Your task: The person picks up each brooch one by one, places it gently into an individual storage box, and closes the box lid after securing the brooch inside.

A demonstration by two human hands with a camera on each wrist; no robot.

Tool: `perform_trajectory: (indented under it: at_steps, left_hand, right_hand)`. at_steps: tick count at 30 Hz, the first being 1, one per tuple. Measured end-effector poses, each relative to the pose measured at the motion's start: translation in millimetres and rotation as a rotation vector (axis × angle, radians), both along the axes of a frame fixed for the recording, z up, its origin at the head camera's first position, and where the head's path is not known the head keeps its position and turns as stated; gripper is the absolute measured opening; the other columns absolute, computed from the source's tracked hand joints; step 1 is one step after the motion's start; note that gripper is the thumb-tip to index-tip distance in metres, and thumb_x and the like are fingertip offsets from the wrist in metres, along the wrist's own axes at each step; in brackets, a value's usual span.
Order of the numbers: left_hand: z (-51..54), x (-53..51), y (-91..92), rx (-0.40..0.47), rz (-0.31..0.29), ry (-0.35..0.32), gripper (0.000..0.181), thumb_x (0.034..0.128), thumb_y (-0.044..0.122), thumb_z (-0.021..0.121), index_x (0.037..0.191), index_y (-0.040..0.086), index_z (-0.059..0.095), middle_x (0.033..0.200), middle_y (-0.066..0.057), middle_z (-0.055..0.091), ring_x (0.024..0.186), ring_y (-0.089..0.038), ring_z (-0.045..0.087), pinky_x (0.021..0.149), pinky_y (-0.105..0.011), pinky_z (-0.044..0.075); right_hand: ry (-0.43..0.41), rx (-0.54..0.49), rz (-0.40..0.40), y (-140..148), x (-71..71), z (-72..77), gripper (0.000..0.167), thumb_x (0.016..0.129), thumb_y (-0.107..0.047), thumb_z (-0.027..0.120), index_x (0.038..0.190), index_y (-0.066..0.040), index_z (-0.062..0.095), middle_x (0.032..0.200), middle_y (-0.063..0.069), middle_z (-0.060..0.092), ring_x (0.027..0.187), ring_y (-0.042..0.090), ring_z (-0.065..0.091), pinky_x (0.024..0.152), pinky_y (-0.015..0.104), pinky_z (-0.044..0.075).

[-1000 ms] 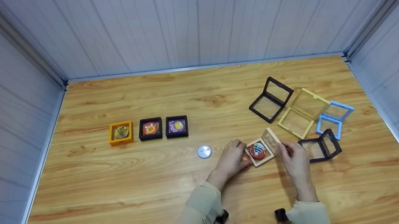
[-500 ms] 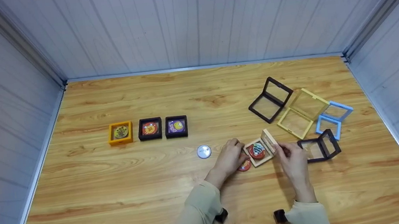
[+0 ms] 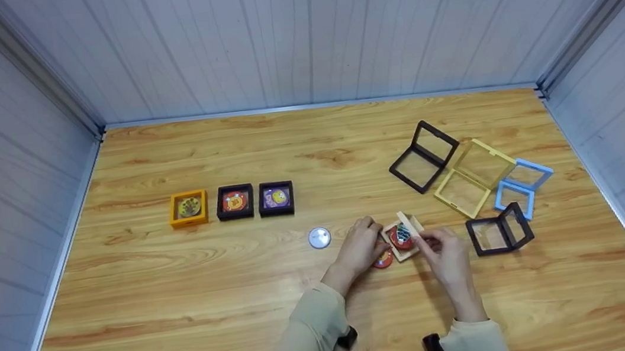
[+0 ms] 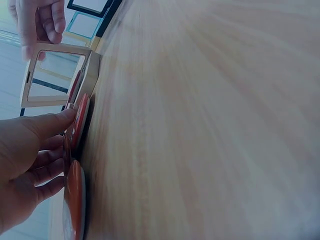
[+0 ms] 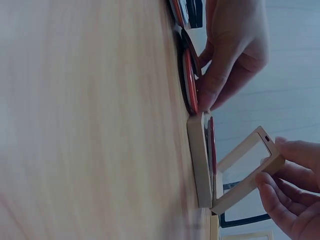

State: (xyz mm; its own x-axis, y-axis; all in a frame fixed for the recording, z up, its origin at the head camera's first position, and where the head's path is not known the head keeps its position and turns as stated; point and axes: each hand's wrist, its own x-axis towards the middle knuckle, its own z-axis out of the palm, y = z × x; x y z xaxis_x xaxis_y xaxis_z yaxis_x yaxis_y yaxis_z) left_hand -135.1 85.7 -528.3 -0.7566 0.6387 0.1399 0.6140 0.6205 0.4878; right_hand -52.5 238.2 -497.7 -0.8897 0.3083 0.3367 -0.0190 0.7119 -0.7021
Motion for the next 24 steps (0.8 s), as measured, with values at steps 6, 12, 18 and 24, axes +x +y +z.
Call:
perform_trajectory:
  at_steps: [6,12,18,24]
  left_hand:
    - [-0.2,0.6,0.5,0.008,0.008,0.027,0.031,0.0772,0.023,0.067,0.1,0.003,0.062,0.092,-0.004,0.053,0.086,-0.018,0.049,0.076,-0.028,0.041]
    - [0.0,1.2,0.4,0.01,0.015,0.029,0.03,0.0768,0.022,0.067,0.1,0.003,0.062,0.092,-0.005,0.053,0.086,-0.018,0.049,0.076,-0.029,0.042]
    - [-1.1,1.1,-0.3,0.031,0.012,0.051,0.029,0.0762,0.023,0.068,0.097,0.004,0.063,0.089,-0.004,0.052,0.083,-0.018,0.049,0.074,-0.029,0.042]
    - [-1.7,0.5,-0.6,0.034,0.004,0.071,0.027,0.0758,0.022,0.068,0.095,0.004,0.063,0.088,-0.004,0.052,0.082,-0.017,0.049,0.072,-0.029,0.042]
  right_hand:
    - [-0.029,0.019,0.039,-7.8,-0.9,-3.5,0.012,0.071,-0.007,0.073,0.074,0.003,0.067,0.073,0.009,0.058,0.059,0.017,0.056,0.053,0.024,0.048]
    - [-0.04,0.065,0.077,-11.9,-1.9,-5.9,0.01,0.07,-0.005,0.073,0.071,0.003,0.066,0.071,0.007,0.056,0.058,0.015,0.055,0.051,0.024,0.047]
    - [-0.089,0.116,0.115,-15.2,-2.8,-6.0,0.009,0.069,-0.002,0.072,0.07,0.003,0.065,0.071,0.006,0.054,0.058,0.015,0.053,0.051,0.025,0.046]
    - [-0.119,0.157,0.145,-16.7,-4.2,-6.6,0.008,0.068,0.0,0.072,0.068,0.001,0.064,0.07,0.004,0.053,0.059,0.014,0.051,0.052,0.024,0.043]
